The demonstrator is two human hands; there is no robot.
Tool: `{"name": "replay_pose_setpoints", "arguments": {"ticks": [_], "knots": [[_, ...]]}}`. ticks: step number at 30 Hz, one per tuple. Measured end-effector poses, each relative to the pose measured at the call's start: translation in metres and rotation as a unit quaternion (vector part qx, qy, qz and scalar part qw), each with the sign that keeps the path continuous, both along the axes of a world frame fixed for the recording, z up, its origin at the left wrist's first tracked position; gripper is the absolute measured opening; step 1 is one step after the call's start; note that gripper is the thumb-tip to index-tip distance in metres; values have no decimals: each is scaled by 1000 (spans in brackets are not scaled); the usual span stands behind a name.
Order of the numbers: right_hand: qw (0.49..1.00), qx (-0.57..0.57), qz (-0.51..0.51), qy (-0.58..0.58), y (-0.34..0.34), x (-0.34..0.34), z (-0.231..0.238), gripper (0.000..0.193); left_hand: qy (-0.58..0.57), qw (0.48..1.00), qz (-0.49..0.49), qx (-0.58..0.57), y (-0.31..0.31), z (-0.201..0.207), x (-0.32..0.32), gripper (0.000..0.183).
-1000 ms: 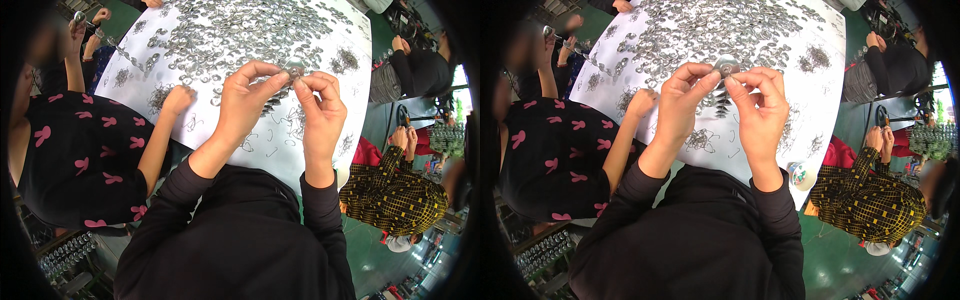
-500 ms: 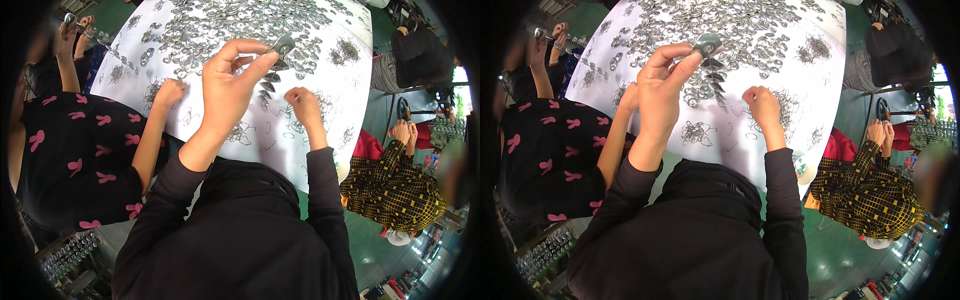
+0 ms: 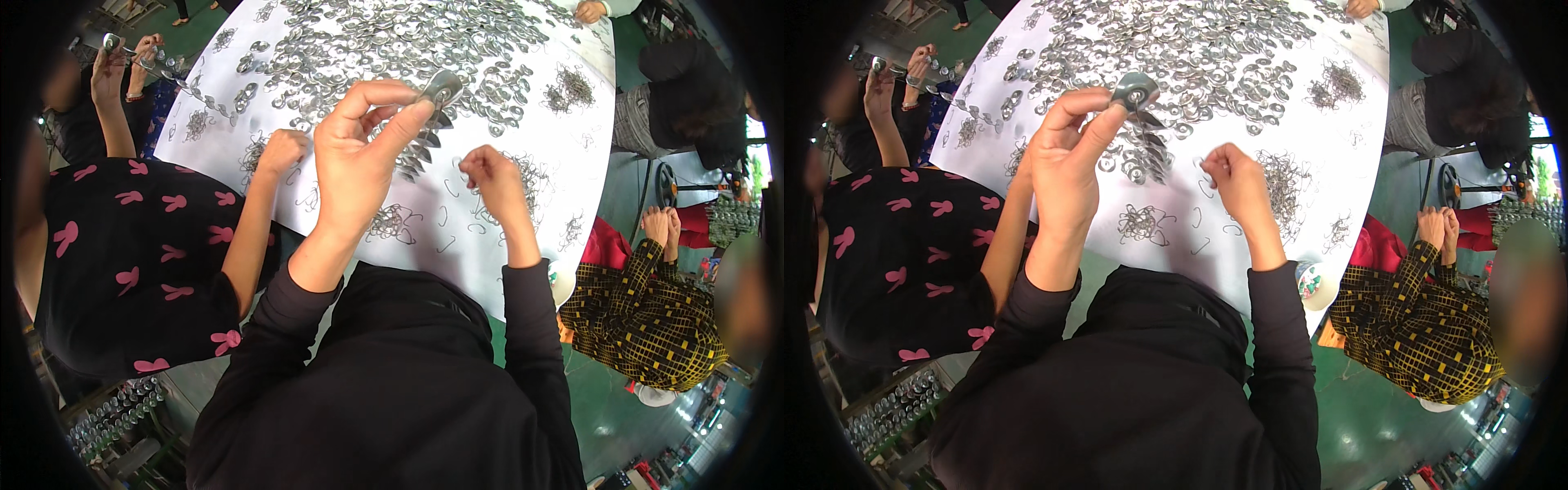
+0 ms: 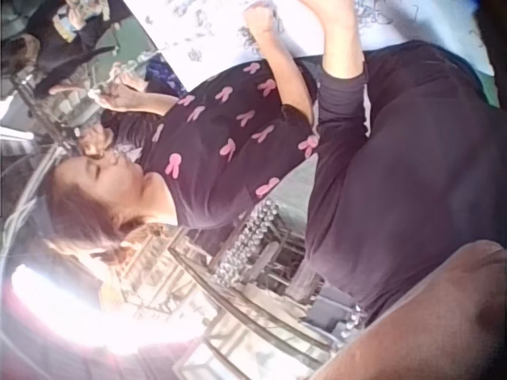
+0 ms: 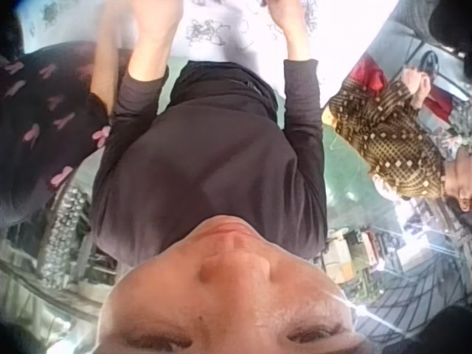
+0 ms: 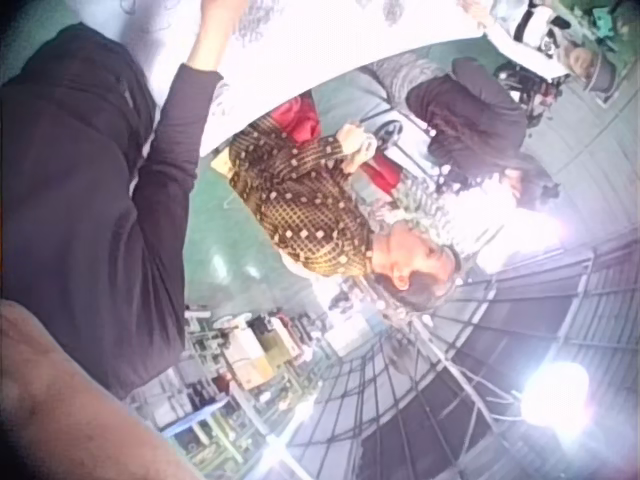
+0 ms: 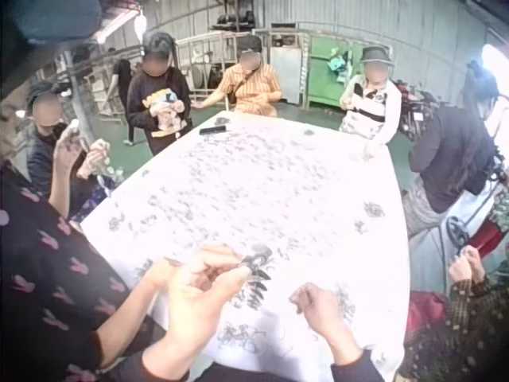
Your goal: The person repeatedly picks small metal discs and wire loops from a table, attaches the loops to the discs by hand, and places the assembled units onto a nearby rack. The process is repeated continuously with coworkers also assembling at the same table.
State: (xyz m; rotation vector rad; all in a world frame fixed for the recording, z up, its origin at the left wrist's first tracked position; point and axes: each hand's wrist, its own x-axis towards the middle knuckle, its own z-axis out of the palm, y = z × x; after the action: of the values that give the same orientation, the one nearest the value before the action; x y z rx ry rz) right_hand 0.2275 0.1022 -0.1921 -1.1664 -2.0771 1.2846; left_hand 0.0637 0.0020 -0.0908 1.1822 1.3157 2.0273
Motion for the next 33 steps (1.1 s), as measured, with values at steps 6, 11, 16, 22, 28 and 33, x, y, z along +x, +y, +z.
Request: {"name": "replay_pose_setpoints", "arguments": {"ticks": [6,11,16,22,28,33], "knots": [[926,-148,19,347,-16,-17,145,11,-8,1000,1,-13,6,6,3,11],[919,-138,10,370,-14,-25,161,12,-15,1000,-8,-8,10,12,6,10],[923,-136,-15,359,-13,-30,161,11,10,1000,-7,-9,8,15,5,11],[936,-89,-8,342,-18,-35,160,10,-11,1000,-12,3,3,16,1,12],[890,-239,-22,388,-20,-41,162,12,-38,998,-41,28,0,13,-1,14],[906,-150,-29,395,-28,-45,162,9,39,999,-30,18,-1,2,-5,15]]}}
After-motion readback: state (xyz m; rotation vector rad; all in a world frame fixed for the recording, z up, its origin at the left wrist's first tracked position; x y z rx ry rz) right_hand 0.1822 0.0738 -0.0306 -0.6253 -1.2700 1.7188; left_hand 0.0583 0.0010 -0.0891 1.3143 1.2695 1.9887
